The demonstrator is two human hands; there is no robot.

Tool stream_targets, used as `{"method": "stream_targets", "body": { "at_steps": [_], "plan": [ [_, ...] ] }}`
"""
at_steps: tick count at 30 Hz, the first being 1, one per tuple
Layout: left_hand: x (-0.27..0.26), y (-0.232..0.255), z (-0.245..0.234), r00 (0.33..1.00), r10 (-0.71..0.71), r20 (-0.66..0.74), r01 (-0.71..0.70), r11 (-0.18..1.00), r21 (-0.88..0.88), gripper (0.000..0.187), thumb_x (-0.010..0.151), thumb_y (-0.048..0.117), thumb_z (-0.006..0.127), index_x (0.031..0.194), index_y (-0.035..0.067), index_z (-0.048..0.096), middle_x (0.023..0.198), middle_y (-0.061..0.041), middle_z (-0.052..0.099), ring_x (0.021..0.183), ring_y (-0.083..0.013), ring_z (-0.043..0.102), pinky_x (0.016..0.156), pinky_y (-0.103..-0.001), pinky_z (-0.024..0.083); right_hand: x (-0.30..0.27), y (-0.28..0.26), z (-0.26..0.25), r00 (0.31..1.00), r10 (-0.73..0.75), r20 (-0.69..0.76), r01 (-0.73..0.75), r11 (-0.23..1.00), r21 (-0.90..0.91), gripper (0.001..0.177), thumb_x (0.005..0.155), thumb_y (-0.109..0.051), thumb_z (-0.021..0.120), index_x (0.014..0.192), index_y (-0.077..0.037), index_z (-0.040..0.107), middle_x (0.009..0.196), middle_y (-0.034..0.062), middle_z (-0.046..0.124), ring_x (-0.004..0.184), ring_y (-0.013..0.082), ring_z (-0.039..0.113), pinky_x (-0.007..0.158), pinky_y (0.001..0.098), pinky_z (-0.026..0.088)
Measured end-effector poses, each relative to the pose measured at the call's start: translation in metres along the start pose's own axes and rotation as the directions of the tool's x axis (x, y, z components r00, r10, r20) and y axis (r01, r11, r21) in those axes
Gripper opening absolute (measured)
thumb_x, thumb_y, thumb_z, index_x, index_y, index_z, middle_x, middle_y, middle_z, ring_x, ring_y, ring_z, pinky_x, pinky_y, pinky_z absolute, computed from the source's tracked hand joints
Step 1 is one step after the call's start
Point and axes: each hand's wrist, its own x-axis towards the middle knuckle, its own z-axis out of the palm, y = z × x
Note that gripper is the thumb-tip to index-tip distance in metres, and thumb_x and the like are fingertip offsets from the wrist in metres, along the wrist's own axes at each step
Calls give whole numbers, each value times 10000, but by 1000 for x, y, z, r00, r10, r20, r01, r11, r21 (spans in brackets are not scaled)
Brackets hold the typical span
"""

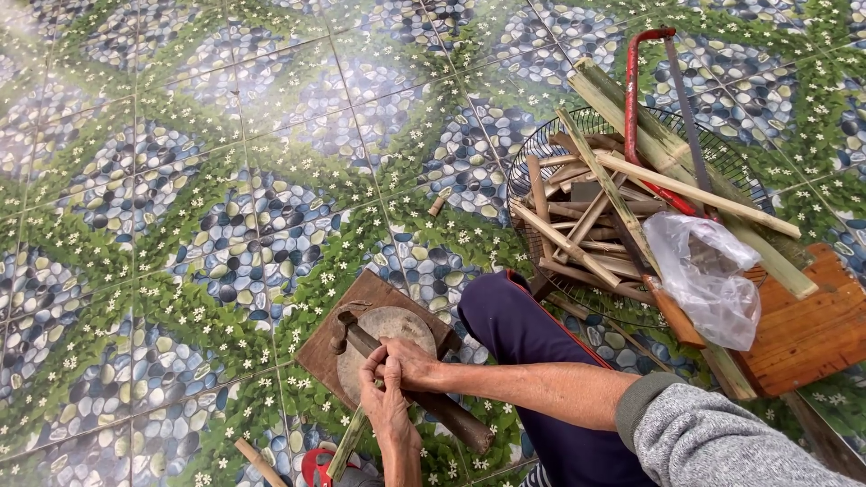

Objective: The person hammers a bamboo peg into a wooden block and then handles a long bamboo strip.

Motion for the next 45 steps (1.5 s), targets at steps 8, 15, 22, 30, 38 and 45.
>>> {"method": "stream_targets", "body": {
  "at_steps": [8, 15, 22, 30, 38, 45],
  "plan": [
    [2, -3, -1, 1000, 11, -4, -11, 1000, -3, 461, 888, 345, 656, 1289, 120, 623, 1304, -119, 669, 1183, -241, 656, 856, -431, 546, -4, -3, -1, 999, 39, 12, -40, 999, 14, 172, 900, -255, 556, 872, -88, 585, 717, 58, 625, 616, 185, 566, 556, 359, 482],
    [3, -1, 0, 1000, -3, -13, 3, 1000, 14, 482, 884, 346, 660, 1301, 109, 623, 1315, -104, 658, 1221, -227, 629, 926, -422, 533, 0, 7, 4, 1000, -18, 7, 18, 999, 28, 191, 886, -252, 557, 746, -123, 546, 643, 27, 564, 563, 153, 489, 507, 347, 413],
    [-7, 12, 4, 998, -57, 4, 58, 998, -37, 522, 879, 336, 661, 1342, 108, 582, 1410, -111, 616, 1278, -274, 619, 996, -461, 537, -5, -4, -2, 1000, 9, 20, -11, 994, 106, 210, 889, -299, 570, 934, -103, 512, 736, 41, 590, 625, 173, 541, 557, 354, 473],
    [2, 0, 3, 1000, 10, -5, -10, 1000, 10, 476, 878, 295, 678, 1302, 91, 605, 1328, -109, 633, 1223, -211, 622, 1008, -371, 505, -1, 8, 3, 1000, 27, 9, -27, 999, 36, 173, 861, -247, 561, 767, -138, 465, 640, 1, 464, 582, 132, 393, 521, 341, 340],
    [-6, 9, 6, 1000, -21, -11, 21, 1000, 17, 496, 884, 299, 670, 1335, 104, 598, 1325, -142, 644, 1231, -237, 630, 984, -417, 540, -4, 2, -4, 992, -26, -120, 29, 999, 28, 190, 877, -256, 585, 891, -90, 493, 774, 65, 509, 714, 198, 445, 636, 381, 372],
    [0, 2, 4, 1000, -5, -16, 5, 999, 33, 485, 900, 278, 657, 1350, 108, 597, 1368, -125, 613, 1286, -233, 600, 1018, -429, 525, -11, -1, -13, 967, -79, -240, 84, 996, 11, 269, 894, -265, 610, 1015, -42, 521, 908, 130, 553, 847, 265, 497, 752, 422, 403]
  ]
}}
